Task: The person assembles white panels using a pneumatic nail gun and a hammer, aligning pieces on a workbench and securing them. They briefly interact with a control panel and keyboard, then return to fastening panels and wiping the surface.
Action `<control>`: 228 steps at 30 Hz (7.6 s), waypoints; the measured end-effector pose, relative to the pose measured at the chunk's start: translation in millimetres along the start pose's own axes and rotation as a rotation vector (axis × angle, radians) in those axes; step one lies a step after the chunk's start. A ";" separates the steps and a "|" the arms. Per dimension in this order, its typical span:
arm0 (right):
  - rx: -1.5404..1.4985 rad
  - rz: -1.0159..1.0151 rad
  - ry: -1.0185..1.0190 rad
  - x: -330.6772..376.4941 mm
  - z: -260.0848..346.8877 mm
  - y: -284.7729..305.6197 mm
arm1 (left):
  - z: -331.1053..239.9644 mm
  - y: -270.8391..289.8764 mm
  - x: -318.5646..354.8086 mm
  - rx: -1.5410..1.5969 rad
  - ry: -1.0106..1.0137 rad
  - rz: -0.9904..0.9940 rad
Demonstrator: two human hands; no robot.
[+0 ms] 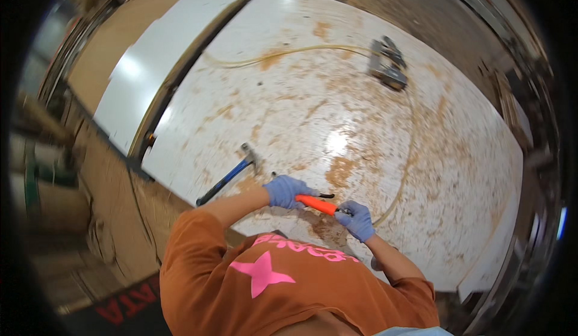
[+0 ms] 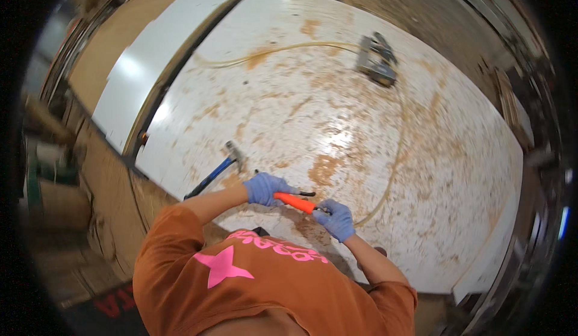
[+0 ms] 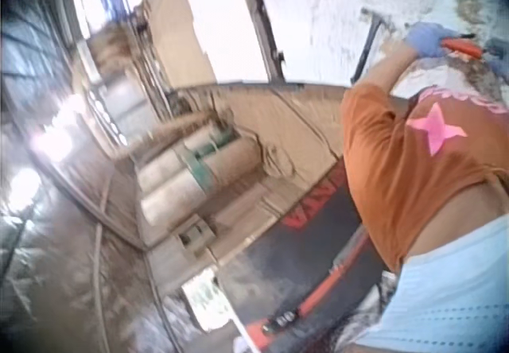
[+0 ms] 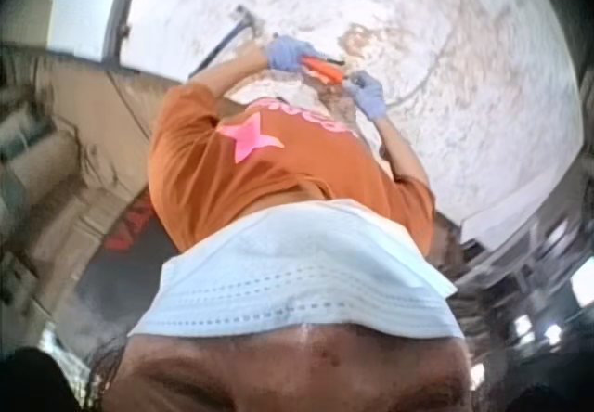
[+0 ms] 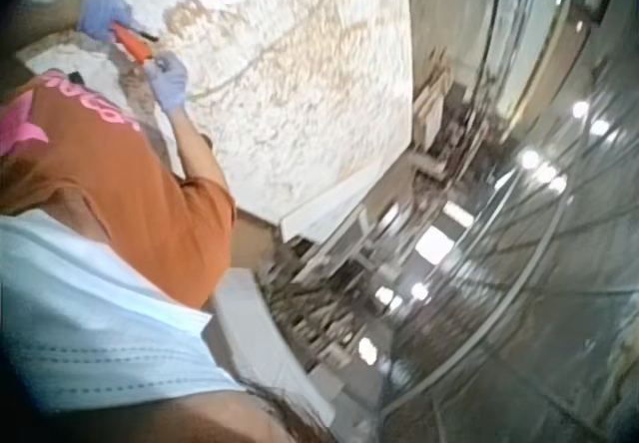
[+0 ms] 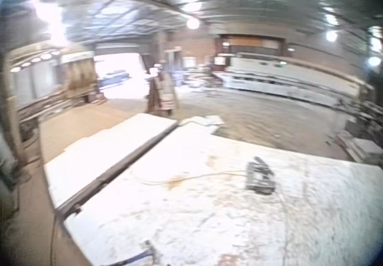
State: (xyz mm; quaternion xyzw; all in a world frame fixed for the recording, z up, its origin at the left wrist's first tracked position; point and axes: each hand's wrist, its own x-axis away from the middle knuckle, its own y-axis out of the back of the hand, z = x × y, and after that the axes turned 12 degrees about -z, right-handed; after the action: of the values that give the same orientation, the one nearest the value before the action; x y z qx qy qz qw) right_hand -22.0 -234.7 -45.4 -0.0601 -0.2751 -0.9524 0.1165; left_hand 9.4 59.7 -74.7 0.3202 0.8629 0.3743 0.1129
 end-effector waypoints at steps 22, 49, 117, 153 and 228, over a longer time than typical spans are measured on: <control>0.466 -0.281 0.231 -40.4 -99.5 32.9 | 150.0 151.5 -448.8 -0.864 0.198 -0.742; 0.453 -0.282 0.145 -41.9 -115.7 30.2 | 60.5 150.0 -470.6 -0.195 0.197 -0.671; 0.397 -0.188 0.147 -3.4 -6.7 -66.7 | 16.5 -82.7 -17.8 1.941 1.068 -0.985; 0.336 -0.230 0.816 91.5 163.7 -1.2 | -156.1 -2.0 34.1 1.627 1.230 -1.288; -0.196 -0.019 0.414 69.4 196.5 -133.4 | -103.2 61.5 156.1 1.633 0.534 -1.661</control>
State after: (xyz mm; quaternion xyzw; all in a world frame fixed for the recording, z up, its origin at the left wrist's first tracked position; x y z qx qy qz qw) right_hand -113.1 -32.5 64.3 0.1283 -0.1521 -0.9676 0.1553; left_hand -126.8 131.6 48.2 -0.4464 0.7851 -0.4176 -0.0996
